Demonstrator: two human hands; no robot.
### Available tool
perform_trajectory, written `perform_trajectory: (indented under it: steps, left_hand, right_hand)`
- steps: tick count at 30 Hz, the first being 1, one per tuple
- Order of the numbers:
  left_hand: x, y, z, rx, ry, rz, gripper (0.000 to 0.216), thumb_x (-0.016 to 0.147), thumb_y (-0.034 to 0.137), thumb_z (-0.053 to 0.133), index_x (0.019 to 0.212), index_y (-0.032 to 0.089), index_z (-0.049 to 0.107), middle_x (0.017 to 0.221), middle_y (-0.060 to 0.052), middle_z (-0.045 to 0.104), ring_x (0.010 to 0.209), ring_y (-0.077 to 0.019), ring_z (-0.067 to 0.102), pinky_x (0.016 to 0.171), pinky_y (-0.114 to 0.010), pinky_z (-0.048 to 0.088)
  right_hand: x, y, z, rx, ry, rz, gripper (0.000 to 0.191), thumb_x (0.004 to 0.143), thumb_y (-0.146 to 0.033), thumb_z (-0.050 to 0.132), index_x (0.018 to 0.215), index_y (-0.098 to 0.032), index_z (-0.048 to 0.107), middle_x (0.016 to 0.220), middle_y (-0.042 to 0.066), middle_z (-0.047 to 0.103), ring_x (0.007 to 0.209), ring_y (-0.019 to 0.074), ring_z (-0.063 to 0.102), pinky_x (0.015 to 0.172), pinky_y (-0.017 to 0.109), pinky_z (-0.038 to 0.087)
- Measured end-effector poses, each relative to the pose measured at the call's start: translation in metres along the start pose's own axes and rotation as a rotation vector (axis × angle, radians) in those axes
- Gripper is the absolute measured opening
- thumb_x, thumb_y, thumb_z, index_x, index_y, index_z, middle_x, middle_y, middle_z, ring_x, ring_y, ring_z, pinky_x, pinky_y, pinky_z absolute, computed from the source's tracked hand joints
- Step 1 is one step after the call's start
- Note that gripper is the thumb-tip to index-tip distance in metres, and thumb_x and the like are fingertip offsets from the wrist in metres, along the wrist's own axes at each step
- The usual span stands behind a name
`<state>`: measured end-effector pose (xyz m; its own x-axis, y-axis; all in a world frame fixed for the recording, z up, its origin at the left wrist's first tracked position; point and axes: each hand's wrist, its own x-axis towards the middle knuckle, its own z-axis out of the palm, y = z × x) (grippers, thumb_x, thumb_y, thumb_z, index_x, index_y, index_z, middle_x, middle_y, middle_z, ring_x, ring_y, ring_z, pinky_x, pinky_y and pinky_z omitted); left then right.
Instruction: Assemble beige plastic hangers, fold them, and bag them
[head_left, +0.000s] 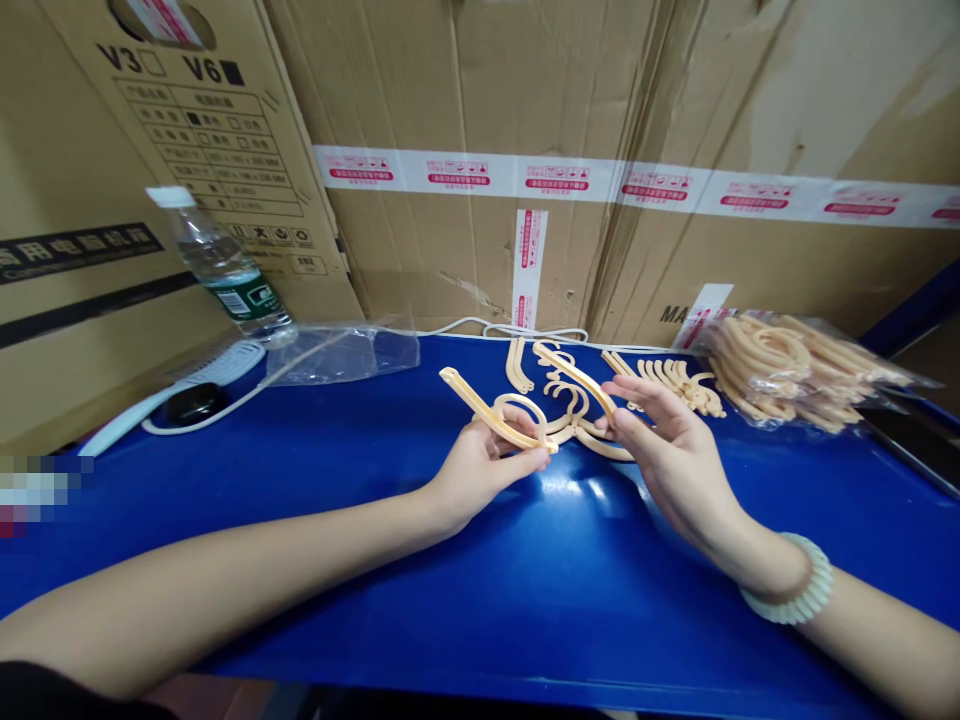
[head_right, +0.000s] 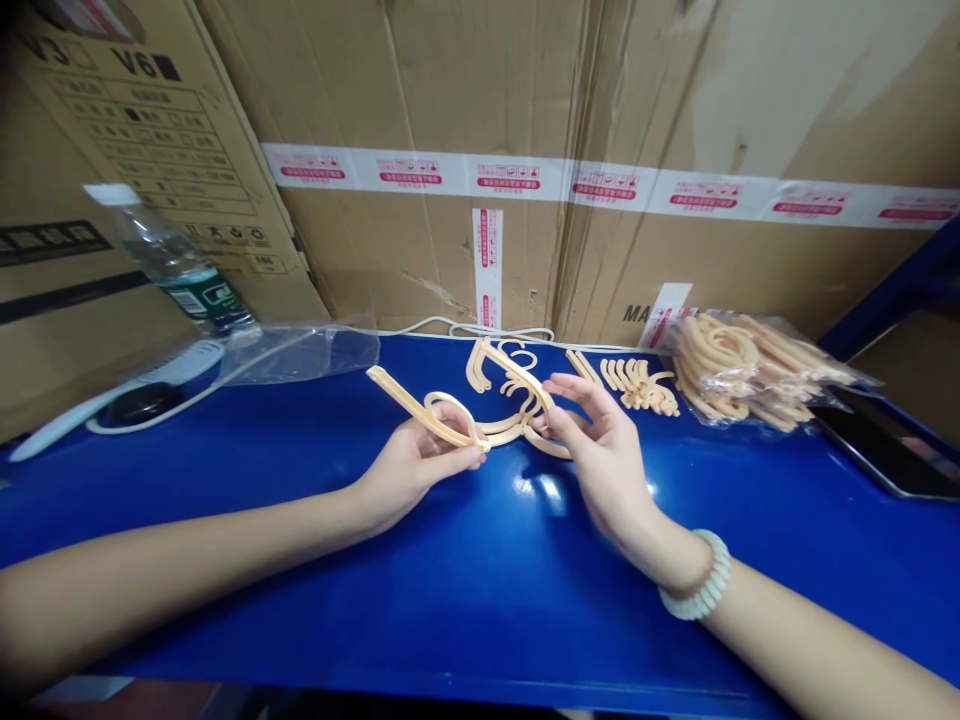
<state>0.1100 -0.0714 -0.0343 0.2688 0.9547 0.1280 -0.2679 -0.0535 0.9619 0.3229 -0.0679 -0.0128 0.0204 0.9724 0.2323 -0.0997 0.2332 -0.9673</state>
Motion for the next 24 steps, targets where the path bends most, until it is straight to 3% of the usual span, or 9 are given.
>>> perform_trajectory:
  steps: [2,4,7,12,18,24]
  left_hand:
    - [0.0001,-0.0007,0.0002,0.0,-0.005,0.031,0.031,0.073,0.021,0.084,0.085,0.017,0.055,0.088,-0.001,0.07,0.082,-0.0149,0.07,0.083,-0.03,0.055]
    - [0.0001,-0.0023,-0.0006,0.008,-0.012,0.03,0.034,0.074,0.021,0.084,0.087,0.018,0.054,0.09,-0.001,0.07,0.086,-0.0165,0.072,0.089,-0.033,0.055]
    - [-0.0001,-0.005,-0.0021,0.007,-0.021,-0.013,0.04,0.073,0.022,0.086,0.092,0.02,0.051,0.09,-0.001,0.072,0.092,-0.0184,0.073,0.094,-0.035,0.054]
    - [0.0001,-0.0061,-0.002,-0.017,-0.055,-0.007,0.043,0.073,0.02,0.086,0.093,0.02,0.048,0.09,-0.001,0.075,0.094,-0.0187,0.075,0.094,-0.035,0.055]
    - [-0.0006,-0.0041,-0.0006,0.028,-0.083,-0.027,0.043,0.072,0.017,0.085,0.092,0.02,0.047,0.09,-0.003,0.077,0.087,-0.0188,0.076,0.086,-0.034,0.058]
    - [-0.003,-0.0023,-0.0002,0.07,-0.077,-0.038,0.033,0.07,0.02,0.087,0.085,0.018,0.057,0.088,-0.004,0.076,0.089,-0.0207,0.076,0.089,-0.036,0.06]
  right_hand:
    - [-0.0005,0.0011,-0.0002,0.087,-0.043,0.102,0.052,0.076,-0.028,0.087,0.123,-0.029,0.065,0.125,0.005,0.067,0.089,0.0185,0.072,0.091,0.038,0.061]
    - [-0.0011,0.0022,0.0009,0.168,-0.146,0.211,0.056,0.073,-0.024,0.088,0.124,-0.028,0.065,0.112,0.004,0.071,0.092,0.0201,0.073,0.097,0.041,0.059]
    - [-0.0026,0.0036,0.0043,0.218,-0.295,0.291,0.046,0.073,-0.026,0.088,0.114,-0.024,0.069,0.101,0.005,0.074,0.096,0.0231,0.073,0.103,0.046,0.055]
    - [-0.0052,0.0065,0.0071,0.106,-0.328,0.184,0.024,0.079,-0.032,0.085,0.096,-0.021,0.071,0.102,0.005,0.074,0.102,0.0223,0.07,0.104,0.041,0.052]
    - [-0.0054,0.007,0.006,-0.027,-0.392,0.117,0.025,0.082,-0.036,0.083,0.097,-0.022,0.069,0.098,0.004,0.075,0.09,0.0202,0.071,0.086,0.036,0.059]
    - [-0.0054,0.0039,0.0066,-0.083,-0.416,0.108,0.027,0.081,-0.039,0.084,0.093,-0.022,0.068,0.093,0.004,0.076,0.087,0.0223,0.073,0.085,0.04,0.061]
